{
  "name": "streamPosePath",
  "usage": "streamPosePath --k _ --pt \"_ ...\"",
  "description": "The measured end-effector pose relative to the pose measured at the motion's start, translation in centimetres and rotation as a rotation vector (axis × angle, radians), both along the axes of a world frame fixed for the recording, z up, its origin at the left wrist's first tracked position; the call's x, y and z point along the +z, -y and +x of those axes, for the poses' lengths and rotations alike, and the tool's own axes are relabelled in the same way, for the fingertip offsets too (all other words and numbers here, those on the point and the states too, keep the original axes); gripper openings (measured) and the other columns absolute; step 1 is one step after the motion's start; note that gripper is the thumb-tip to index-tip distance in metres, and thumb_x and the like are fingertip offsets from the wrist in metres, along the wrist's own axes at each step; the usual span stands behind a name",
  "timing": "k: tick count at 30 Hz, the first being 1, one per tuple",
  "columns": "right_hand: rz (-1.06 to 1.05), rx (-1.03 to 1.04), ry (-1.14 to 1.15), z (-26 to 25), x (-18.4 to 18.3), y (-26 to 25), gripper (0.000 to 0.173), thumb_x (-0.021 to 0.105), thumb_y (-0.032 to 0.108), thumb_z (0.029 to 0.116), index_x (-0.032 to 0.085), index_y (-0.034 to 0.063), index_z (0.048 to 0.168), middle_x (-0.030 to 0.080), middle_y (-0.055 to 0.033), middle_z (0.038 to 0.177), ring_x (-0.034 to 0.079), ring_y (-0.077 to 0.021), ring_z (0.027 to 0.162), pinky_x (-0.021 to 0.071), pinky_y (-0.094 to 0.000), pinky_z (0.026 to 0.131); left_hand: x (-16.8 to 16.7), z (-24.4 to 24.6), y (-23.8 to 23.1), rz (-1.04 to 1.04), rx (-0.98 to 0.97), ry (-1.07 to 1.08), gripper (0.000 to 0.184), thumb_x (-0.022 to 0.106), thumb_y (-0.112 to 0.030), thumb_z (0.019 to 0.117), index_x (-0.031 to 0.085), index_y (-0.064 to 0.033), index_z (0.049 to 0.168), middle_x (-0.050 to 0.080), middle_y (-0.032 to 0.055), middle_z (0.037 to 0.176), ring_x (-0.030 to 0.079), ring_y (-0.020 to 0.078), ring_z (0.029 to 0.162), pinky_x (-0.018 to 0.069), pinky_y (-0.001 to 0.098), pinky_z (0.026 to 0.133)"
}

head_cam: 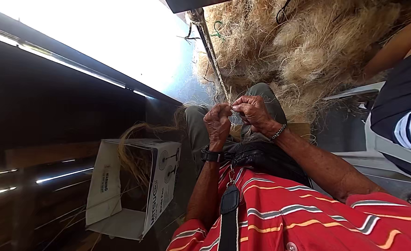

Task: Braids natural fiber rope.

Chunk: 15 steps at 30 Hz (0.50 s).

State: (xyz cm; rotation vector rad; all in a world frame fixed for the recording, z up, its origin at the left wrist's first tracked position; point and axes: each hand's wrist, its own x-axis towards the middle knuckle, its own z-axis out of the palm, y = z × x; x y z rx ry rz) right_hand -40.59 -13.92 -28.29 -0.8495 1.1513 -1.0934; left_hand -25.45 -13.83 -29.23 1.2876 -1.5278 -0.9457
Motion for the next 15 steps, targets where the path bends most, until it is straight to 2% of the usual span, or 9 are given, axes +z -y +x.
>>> streamPosePath --k 3,5,10,13,15 --pt "0.038 0.015 0.052 -0.3 -0.1 0.3 0.009 0.061 0.011 0.0963 0.068 0.0094 0.091 0.037 0.001 0.051 0.026 -0.0051 0.035 0.0229 -0.0204 0.033 0.3 0.6 0.1 0.203 -0.037 -0.108 0.013 0.059 -0.016 0.1045 0.07 -0.0084 0.106 0.065 0.0031 0.074 0.053 0.0078 0.052 0.0448 0.0214 0.047" --pt "0.05 0.019 0.114 -0.5 -0.3 0.4 0.008 0.06 0.009 0.0966 0.067 0.0085 0.093 0.037 0.0023 0.051 0.026 -0.004 0.037 0.0235 -0.0198 0.034 0.4 1.0 0.2 0.354 -0.052 -0.252 0.013 0.056 -0.015 0.1054 0.068 -0.0095 0.104 0.066 0.0024 0.073 0.045 0.0047 0.045 0.038 0.0183 0.041" --pt "0.081 0.054 0.196 -0.9 -0.7 0.5 0.008 0.059 0.009 0.0984 0.067 0.0089 0.098 0.04 0.003 0.053 0.027 -0.0026 0.038 0.0236 -0.0187 0.035 0.2 0.8 0.6 0.566 -0.048 -0.548 0.014 0.056 -0.006 0.1021 0.069 -0.0064 0.097 0.064 0.001 0.07 0.047 0.0025 0.046 0.0419 0.0164 0.043" --pt "0.072 0.074 0.215 -0.9 -0.9 0.5 0.008 0.06 0.009 0.0996 0.067 0.01 0.1 0.04 0.0037 0.054 0.025 -0.0018 0.038 0.0217 -0.018 0.035 0.0 0.4 0.6 0.733 -0.031 -0.684 0.015 0.054 -0.005 0.1018 0.067 -0.0072 0.095 0.063 0.0009 0.07 0.05 0.0031 0.047 0.045 0.0172 0.043" --pt "0.033 0.098 0.194 -1.1 -1.6 0.5 0.007 0.061 0.01 0.1004 0.067 0.011 0.102 0.044 0.0024 0.057 0.026 -0.002 0.038 0.0222 -0.0181 0.035 -0.6 0.3 0.6 0.849 -0.065 -0.797 0.015 0.051 -0.006 0.1017 0.065 -0.0087 0.095 0.06 -0.0001 0.069 0.05 0.0036 0.046 0.0452 0.0176 0.043"
